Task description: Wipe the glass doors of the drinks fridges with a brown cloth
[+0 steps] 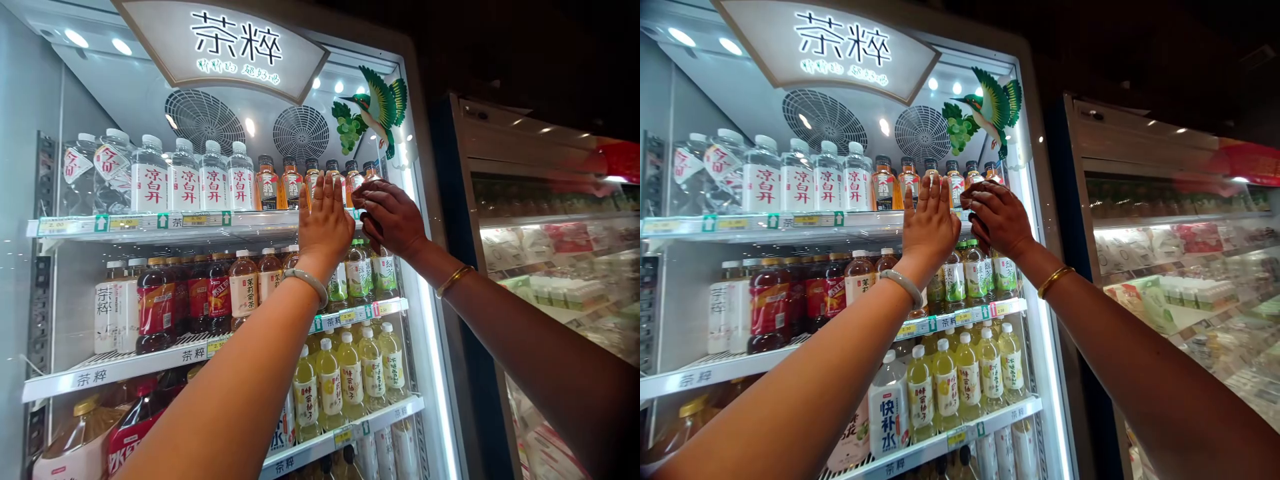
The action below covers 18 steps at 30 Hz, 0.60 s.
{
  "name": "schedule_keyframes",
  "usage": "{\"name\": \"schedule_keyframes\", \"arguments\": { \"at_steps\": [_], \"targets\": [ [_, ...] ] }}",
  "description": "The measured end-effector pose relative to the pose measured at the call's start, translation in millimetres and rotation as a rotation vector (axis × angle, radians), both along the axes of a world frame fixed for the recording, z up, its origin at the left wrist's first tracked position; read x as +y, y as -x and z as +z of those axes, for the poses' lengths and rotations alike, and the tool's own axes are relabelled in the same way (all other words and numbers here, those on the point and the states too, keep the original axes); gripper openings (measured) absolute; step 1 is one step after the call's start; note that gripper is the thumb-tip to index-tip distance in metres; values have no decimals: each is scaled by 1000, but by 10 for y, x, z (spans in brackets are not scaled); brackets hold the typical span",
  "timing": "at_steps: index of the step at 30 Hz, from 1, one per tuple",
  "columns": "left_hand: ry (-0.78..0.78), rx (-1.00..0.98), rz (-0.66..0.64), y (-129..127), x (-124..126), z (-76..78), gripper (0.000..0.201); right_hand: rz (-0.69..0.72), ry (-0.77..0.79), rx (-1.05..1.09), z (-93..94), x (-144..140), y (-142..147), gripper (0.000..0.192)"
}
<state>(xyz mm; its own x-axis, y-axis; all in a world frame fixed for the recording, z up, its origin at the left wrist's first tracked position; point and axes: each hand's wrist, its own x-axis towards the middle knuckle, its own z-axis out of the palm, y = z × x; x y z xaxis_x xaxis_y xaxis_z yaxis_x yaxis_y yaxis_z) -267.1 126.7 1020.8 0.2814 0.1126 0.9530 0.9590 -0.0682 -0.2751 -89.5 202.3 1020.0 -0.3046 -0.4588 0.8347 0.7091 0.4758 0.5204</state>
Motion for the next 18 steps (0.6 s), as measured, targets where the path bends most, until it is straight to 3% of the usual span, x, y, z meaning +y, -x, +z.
{"name": "schedule_keyframes", "arguments": {
  "at_steps": [5,8,13,16,18],
  "targets": [
    [30,48,-24,-15,-17,-8,70,18,56,191,295,-8,196,35],
    [25,25,-24,-13,-26,-6,67,-1,58,181,272,-74,349,33],
    [35,28,-32,-2,-23,-13,71,-45,3,73,18,15,18,32],
    [49,25,-45,2,-15,-13,71,-51,26,210,132,95,-142,29],
    [45,31,-52,4,-14,-12,72,-47,45,301,261,95,-96,28]
  ]
}}
